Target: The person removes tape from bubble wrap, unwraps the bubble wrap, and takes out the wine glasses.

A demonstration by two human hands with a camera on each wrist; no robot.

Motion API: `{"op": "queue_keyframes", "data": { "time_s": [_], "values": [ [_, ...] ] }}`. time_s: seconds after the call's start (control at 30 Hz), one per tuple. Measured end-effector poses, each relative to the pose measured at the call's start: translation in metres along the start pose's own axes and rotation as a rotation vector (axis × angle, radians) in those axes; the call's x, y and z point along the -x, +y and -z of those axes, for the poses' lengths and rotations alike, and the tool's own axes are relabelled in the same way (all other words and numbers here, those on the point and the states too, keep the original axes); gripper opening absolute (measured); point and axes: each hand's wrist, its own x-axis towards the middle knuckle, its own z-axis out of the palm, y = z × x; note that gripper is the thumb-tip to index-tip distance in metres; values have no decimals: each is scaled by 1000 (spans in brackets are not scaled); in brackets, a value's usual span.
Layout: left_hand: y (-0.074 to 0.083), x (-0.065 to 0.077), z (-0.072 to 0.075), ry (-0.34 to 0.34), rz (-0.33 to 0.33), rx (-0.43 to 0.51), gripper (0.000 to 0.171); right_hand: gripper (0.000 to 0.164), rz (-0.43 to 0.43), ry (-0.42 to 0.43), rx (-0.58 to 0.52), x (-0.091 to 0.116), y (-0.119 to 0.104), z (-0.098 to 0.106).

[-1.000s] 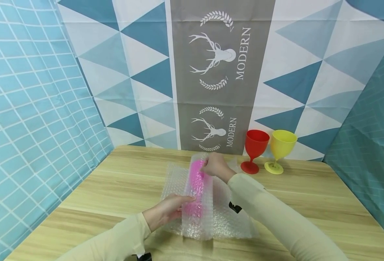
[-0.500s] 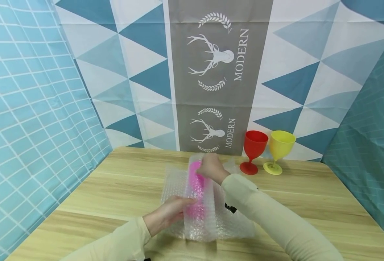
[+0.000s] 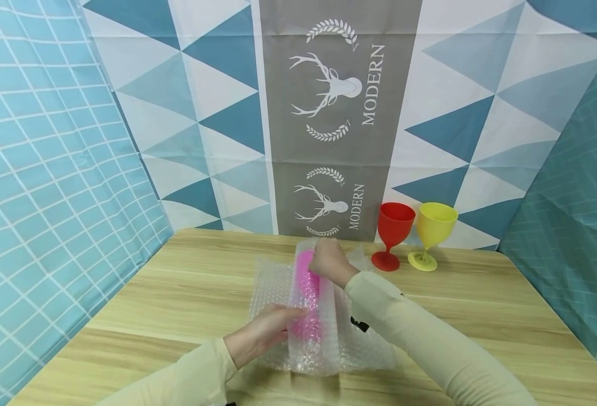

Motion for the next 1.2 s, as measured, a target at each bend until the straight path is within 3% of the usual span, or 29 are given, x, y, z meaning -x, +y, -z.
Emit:
{"op": "queue_keyframes", "data": {
  "time_s": [0.37,0.63,0.87,1.2],
  "values": [
    [-2,0,-2,-20,-13,26,23,43,-55,-78,-33,1,5,11],
    [-3,0,-4,-54,-19,25,35,42,-92,-110,-23,0,11,14],
    [-4,2,-5,-60,-29,50,34,40,-81,-114,-1,0,13,16],
    [-9,3,-9,-5,-76,35,31,43,-73,-101,1,2,15,19]
  ]
}}
